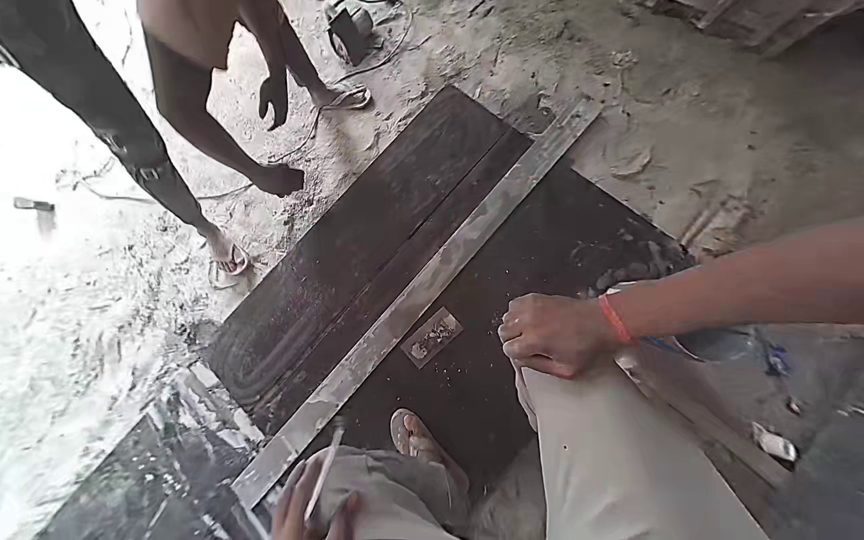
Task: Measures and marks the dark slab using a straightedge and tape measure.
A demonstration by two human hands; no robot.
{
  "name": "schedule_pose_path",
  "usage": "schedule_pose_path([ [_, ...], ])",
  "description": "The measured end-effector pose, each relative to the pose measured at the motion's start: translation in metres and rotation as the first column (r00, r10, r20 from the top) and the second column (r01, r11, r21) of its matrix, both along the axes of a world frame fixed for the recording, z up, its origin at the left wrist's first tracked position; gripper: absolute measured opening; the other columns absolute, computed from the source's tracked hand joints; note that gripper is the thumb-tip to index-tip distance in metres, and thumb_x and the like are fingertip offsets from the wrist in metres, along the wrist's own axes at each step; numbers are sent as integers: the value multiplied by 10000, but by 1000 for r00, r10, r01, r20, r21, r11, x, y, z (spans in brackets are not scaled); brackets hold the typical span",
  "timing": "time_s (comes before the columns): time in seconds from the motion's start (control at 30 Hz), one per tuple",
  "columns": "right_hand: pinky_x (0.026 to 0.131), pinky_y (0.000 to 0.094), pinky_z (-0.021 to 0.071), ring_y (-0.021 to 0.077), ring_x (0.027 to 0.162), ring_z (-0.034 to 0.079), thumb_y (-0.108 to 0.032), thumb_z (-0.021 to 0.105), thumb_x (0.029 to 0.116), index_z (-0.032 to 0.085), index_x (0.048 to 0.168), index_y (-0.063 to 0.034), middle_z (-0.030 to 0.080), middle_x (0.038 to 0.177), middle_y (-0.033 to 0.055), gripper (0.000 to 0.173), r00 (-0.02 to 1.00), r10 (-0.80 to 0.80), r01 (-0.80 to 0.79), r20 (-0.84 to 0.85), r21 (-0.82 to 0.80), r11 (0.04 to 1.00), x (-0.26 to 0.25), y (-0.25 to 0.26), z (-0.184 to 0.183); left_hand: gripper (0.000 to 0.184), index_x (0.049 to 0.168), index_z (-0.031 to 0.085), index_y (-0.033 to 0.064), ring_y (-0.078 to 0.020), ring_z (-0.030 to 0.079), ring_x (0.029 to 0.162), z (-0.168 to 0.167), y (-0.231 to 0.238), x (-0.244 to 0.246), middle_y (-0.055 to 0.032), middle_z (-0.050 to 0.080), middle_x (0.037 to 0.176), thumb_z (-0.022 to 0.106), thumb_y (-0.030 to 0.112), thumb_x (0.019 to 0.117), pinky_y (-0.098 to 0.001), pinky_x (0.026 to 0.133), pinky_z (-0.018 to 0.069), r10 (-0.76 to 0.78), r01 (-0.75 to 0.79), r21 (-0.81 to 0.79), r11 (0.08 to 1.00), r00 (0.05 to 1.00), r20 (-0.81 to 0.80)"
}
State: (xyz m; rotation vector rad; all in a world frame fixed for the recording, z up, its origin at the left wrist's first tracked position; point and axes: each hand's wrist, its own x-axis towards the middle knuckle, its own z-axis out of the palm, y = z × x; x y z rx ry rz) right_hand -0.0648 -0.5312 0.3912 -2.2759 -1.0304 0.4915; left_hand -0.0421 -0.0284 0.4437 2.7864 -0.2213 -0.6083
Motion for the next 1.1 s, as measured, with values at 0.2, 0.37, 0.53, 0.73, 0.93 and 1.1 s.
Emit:
schedule_pose_path([
  [0.2,827,538,555,327,983,688,-331,436,1018,703,939,-119,704,978,105,350,959,-254,264,-126,66,962,-101,-41,57,1053,1559,407,111,-356,701,1078,51,-62,23,-127,724,1223,792,661,748,-653,923,532,-17,91,226,970,950,-312],
  [0.37,1005,610,469,416,1219,611,-336,372,1093,669,1256,-81,669,1259,208,424,626,-626,531,-465,-334,779,-154,-26,107,1042,1616,262,82,-373,608,1266,81,-166,62,-204,524,1497,728,588,833,-584,1001,515,-223,423,363,830,848,-480],
  [0.53,1023,633,467,430,1287,573,-428,338,1096,607,1384,-101,583,1419,226,513,33,-879,695,-476,-621,362,-189,29,151,728,1571,376,166,-367,648,1182,167,-335,96,-171,532,1481,654,355,924,-574,918,558,-411,634,346,692,740,-533],
  [0.73,1060,560,494,353,1231,637,-366,532,1059,584,1399,-53,658,1320,202,465,-673,-468,709,-573,-680,-187,-224,52,210,688,1486,487,118,-370,635,1206,240,-382,174,-192,647,1317,696,441,916,-597,1003,506,-483,659,288,694,724,-492],
  [0.93,1047,605,481,432,1209,630,-244,517,1070,596,1362,7,652,1286,279,393,-992,-26,99,-120,-660,-745,-256,131,302,603,1316,608,105,-373,672,1112,262,-373,304,-198,691,1188,735,495,873,-613,925,531,-481,722,400,564,681,-552],
  [1.1,967,549,531,375,1121,659,-212,522,1068,567,1365,21,625,1285,277,381,-720,693,-539,-39,-599,-593,-124,317,383,598,1314,622,57,-362,668,1108,272,-429,402,-214,683,1200,726,487,910,-570,967,516,-657,915,258,311,403,-637],
])
